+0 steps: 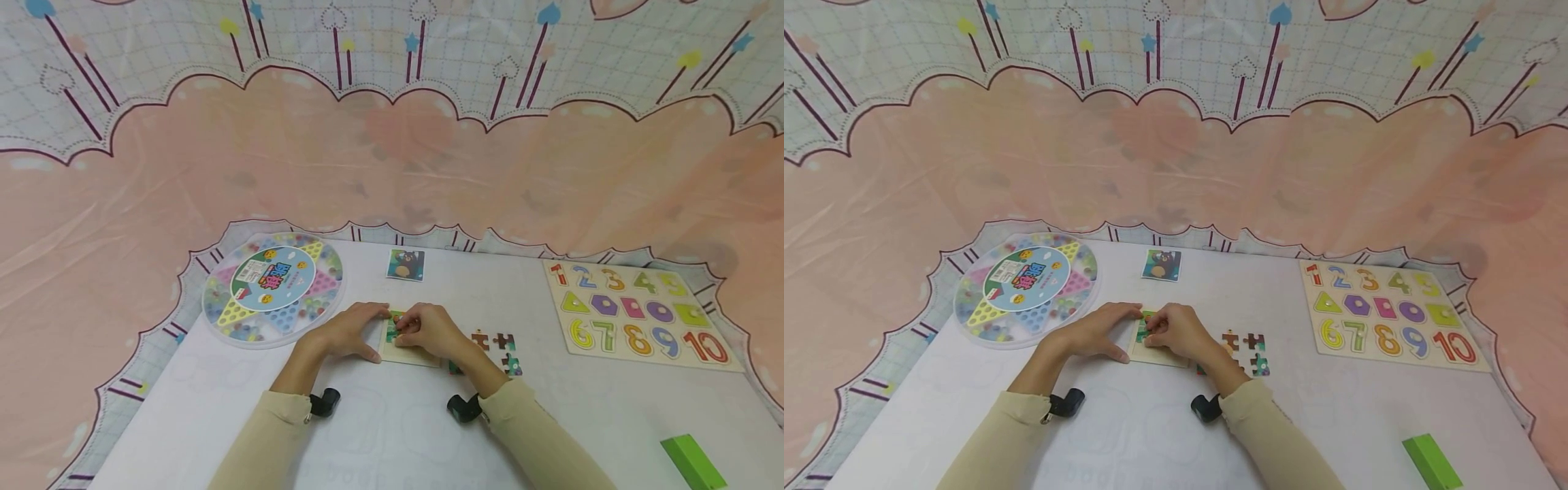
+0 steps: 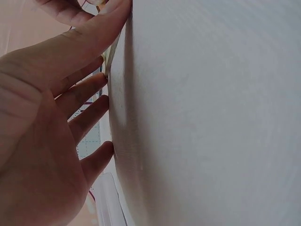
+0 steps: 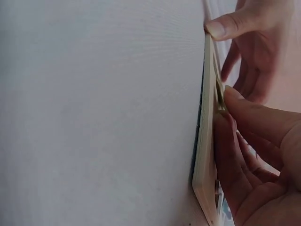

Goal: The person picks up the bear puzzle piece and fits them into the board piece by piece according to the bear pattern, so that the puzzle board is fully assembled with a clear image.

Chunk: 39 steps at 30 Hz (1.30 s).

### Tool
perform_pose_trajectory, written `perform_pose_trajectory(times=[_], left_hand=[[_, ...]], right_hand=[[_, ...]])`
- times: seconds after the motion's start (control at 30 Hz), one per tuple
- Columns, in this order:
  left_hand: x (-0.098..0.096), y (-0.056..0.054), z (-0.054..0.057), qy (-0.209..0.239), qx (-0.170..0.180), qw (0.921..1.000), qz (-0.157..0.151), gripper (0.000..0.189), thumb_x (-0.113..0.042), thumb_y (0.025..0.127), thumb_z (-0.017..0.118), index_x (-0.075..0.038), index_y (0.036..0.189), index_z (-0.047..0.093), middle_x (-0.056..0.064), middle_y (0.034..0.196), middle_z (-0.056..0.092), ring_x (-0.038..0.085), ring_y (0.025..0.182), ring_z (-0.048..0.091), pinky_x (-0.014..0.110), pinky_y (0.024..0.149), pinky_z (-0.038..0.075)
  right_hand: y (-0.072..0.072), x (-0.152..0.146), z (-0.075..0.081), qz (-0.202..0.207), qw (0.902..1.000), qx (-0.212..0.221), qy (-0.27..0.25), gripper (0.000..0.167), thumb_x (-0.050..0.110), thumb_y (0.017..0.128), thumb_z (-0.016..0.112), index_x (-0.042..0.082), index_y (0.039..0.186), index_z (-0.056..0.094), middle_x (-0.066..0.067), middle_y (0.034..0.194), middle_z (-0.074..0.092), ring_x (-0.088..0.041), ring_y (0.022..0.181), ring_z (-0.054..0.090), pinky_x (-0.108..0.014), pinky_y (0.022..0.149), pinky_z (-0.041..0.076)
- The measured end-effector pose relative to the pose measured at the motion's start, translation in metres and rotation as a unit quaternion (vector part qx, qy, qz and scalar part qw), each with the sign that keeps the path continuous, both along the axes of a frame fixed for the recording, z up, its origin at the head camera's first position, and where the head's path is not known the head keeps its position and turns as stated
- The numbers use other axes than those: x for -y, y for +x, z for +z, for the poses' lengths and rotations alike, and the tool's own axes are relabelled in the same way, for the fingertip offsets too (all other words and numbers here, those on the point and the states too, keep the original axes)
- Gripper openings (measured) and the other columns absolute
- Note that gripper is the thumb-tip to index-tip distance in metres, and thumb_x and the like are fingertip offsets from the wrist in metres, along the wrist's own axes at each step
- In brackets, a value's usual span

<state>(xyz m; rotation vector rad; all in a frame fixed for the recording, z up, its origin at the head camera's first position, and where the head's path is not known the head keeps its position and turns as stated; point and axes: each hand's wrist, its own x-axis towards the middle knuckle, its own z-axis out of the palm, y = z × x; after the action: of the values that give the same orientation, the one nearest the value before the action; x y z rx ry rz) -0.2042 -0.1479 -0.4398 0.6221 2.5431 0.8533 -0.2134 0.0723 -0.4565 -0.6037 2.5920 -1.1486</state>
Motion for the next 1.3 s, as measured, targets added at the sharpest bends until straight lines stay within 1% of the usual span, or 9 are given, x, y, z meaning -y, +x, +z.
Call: perform_pose_trajectory(times=[0.13, 0.23, 0.43, 0.6, 0.8, 0.9, 1.07, 1.3], left_hand=[[-0.0002, 0.0002, -0.0003, 0.003, 0.001, 1.0, -0.002, 0.079, -0.018, 0.075, 0.09, -0.009, 0.145, 0.053, 0.009, 0.163, 0.041, 0.033, 0.154, 0.032, 0.053, 0.127, 0.029], [-0.0004, 0.0004, -0.0002, 0.005, 0.002, 1.0, -0.001, 0.079, -0.018, 0.075, 0.09, -0.01, 0.144, 0.053, 0.009, 0.163, 0.041, 0.032, 0.154, 0.032, 0.053, 0.127, 0.029], [-0.0001, -0.0006, -0.0015, 0.004, 0.003, 1.0, 0.001, 0.079, -0.019, 0.075, 0.09, -0.01, 0.144, 0.054, 0.008, 0.163, 0.041, 0.032, 0.154, 0.033, 0.053, 0.127, 0.029], [0.0003, -0.0009, -0.0022, 0.003, 0.0, 1.0, -0.001, 0.078, -0.019, 0.075, 0.09, -0.01, 0.144, 0.054, 0.008, 0.163, 0.042, 0.032, 0.153, 0.033, 0.053, 0.127, 0.029], [-0.0001, -0.0005, -0.0019, 0.003, 0.001, 1.0, -0.001, 0.078, -0.018, 0.075, 0.09, -0.01, 0.144, 0.054, 0.009, 0.163, 0.042, 0.032, 0.153, 0.033, 0.053, 0.127, 0.03], [-0.0002, -0.0002, -0.0017, 0.005, 0.002, 1.0, -0.001, 0.078, -0.017, 0.075, 0.09, -0.01, 0.144, 0.054, 0.009, 0.163, 0.042, 0.033, 0.153, 0.033, 0.053, 0.127, 0.029], [-0.0003, 0.0, -0.0017, 0.008, 0.004, 1.0, -0.001, 0.078, -0.017, 0.075, 0.09, -0.01, 0.144, 0.054, 0.009, 0.163, 0.042, 0.033, 0.153, 0.033, 0.053, 0.127, 0.029], [-0.0003, -0.0004, -0.0014, 0.004, 0.003, 1.0, -0.001, 0.078, -0.018, 0.075, 0.09, -0.01, 0.144, 0.054, 0.009, 0.163, 0.041, 0.033, 0.153, 0.033, 0.053, 0.127, 0.029]], right_hand=[[0.0015, 0.0027, 0.0002, -0.012, 0.9998, -0.016, 0.01, 0.018, 0.018, 0.081, 0.086, 0.009, 0.095, 0.079, -0.003, 0.086, 0.07, -0.009, 0.07, 0.05, -0.018, 0.061, 0.04], [0.0028, 0.0043, 0.0019, -0.022, 0.9992, -0.02, 0.025, 0.018, 0.019, 0.08, 0.087, 0.011, 0.094, 0.08, -0.001, 0.085, 0.07, -0.01, 0.071, 0.049, -0.018, 0.062, 0.037], [0.0028, 0.0073, 0.0012, -0.034, 0.9986, -0.017, 0.038, 0.018, 0.017, 0.08, 0.086, 0.01, 0.095, 0.081, -0.002, 0.092, 0.071, -0.01, 0.076, 0.051, -0.019, 0.066, 0.041], [0.0018, 0.0079, -0.0001, -0.033, 0.9985, -0.017, 0.041, 0.018, 0.016, 0.08, 0.086, 0.01, 0.096, 0.081, -0.004, 0.096, 0.07, -0.01, 0.079, 0.054, -0.019, 0.068, 0.044], [0.0001, 0.0055, 0.0007, -0.012, 0.9988, -0.015, 0.044, 0.02, 0.016, 0.082, 0.085, 0.009, 0.099, 0.08, -0.004, 0.096, 0.071, -0.01, 0.08, 0.055, -0.019, 0.069, 0.045], [-0.0006, 0.0051, 0.0002, -0.01, 0.9988, -0.013, 0.045, 0.018, 0.015, 0.082, 0.085, 0.009, 0.099, 0.08, -0.003, 0.096, 0.072, -0.01, 0.081, 0.056, -0.02, 0.07, 0.046], [-0.0011, 0.0063, 0.0001, -0.021, 0.9986, -0.011, 0.048, 0.016, 0.015, 0.082, 0.086, 0.009, 0.096, 0.08, -0.003, 0.095, 0.073, -0.01, 0.082, 0.056, -0.022, 0.073, 0.046], [-0.0012, 0.0084, 0.0011, -0.037, 0.9981, 0.001, 0.051, 0.016, 0.016, 0.081, 0.087, 0.011, 0.094, 0.079, -0.001, 0.092, 0.072, -0.011, 0.081, 0.053, -0.022, 0.073, 0.044]])
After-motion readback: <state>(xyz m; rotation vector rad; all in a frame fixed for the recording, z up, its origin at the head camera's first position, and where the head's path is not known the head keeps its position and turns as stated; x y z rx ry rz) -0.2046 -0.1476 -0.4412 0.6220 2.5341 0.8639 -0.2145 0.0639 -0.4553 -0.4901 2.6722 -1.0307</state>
